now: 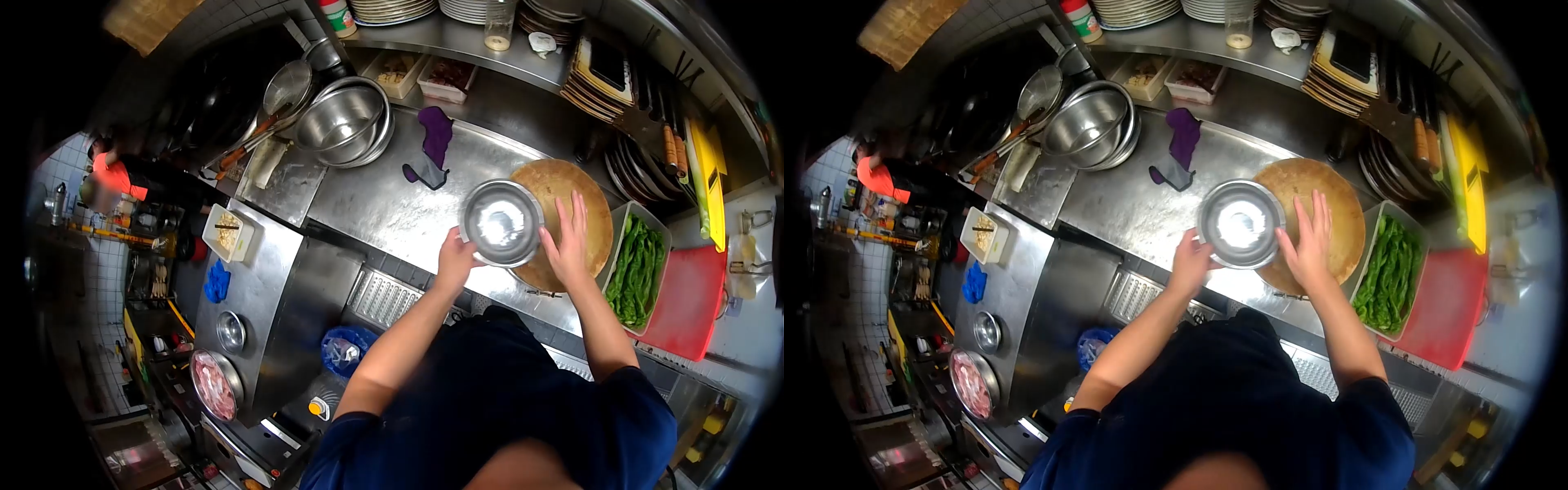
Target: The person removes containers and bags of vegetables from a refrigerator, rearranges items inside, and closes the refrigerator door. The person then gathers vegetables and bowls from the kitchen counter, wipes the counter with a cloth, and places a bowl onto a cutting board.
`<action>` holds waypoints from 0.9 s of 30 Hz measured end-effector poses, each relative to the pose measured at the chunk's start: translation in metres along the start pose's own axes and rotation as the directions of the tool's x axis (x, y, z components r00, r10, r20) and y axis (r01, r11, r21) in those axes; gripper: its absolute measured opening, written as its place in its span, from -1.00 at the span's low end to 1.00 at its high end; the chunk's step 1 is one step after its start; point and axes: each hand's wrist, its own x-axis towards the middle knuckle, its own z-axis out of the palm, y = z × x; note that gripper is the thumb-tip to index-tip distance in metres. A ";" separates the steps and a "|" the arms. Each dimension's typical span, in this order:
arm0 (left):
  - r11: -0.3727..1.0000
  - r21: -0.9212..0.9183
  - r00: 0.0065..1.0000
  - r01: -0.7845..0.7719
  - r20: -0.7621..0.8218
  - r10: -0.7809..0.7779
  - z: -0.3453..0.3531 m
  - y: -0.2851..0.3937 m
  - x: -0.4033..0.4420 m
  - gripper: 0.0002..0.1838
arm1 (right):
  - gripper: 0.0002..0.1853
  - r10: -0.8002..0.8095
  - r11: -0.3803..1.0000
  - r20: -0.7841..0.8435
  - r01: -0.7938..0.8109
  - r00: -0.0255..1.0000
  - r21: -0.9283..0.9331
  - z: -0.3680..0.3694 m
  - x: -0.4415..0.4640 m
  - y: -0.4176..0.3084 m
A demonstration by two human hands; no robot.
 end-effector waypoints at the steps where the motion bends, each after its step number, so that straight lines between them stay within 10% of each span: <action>1: 0.999 0.038 0.998 0.035 0.053 -0.037 0.020 -0.002 0.010 -0.51 | -0.27 0.004 1.000 0.029 -0.003 1.000 -0.021 -0.005 -0.006 0.006; 8: 0.930 0.365 0.999 0.046 -0.005 -0.047 -0.029 -0.078 -0.002 -0.35 | -0.33 0.019 0.990 0.249 0.018 0.968 -0.143 0.002 -0.027 0.045; 10: 0.632 0.772 0.984 -0.063 -0.059 0.170 -0.118 -0.131 -0.029 -0.41 | -0.28 0.006 0.994 0.204 0.017 0.979 -0.110 0.004 -0.029 0.040; 13: 0.465 0.766 0.847 0.444 -0.528 0.062 -0.226 -0.182 -0.140 -0.41 | -0.21 -0.132 0.991 0.164 0.126 0.978 0.045 0.012 -0.029 0.021; 16: 0.378 0.455 0.496 0.807 -0.868 -0.013 -0.291 -0.244 -0.290 -0.58 | -0.20 -0.330 0.934 0.182 0.293 0.926 0.204 0.031 -0.040 -0.012; 18: 0.597 -0.109 0.070 0.795 -0.961 -0.268 -0.300 -0.291 -0.381 -0.61 | -0.18 -0.442 0.881 0.232 0.371 0.866 0.295 0.043 -0.051 -0.039; 23: 0.620 -0.443 -0.140 0.647 -0.869 -0.475 -0.234 -0.352 -0.506 -0.57 | -0.17 -0.670 0.721 0.272 0.520 0.690 0.458 0.070 -0.078 -0.127; 27: 0.698 -0.481 -0.101 0.530 -0.854 -0.511 -0.204 -0.439 -0.544 -0.56 | -0.17 -0.787 0.598 0.272 0.577 0.554 0.556 0.087 -0.111 -0.208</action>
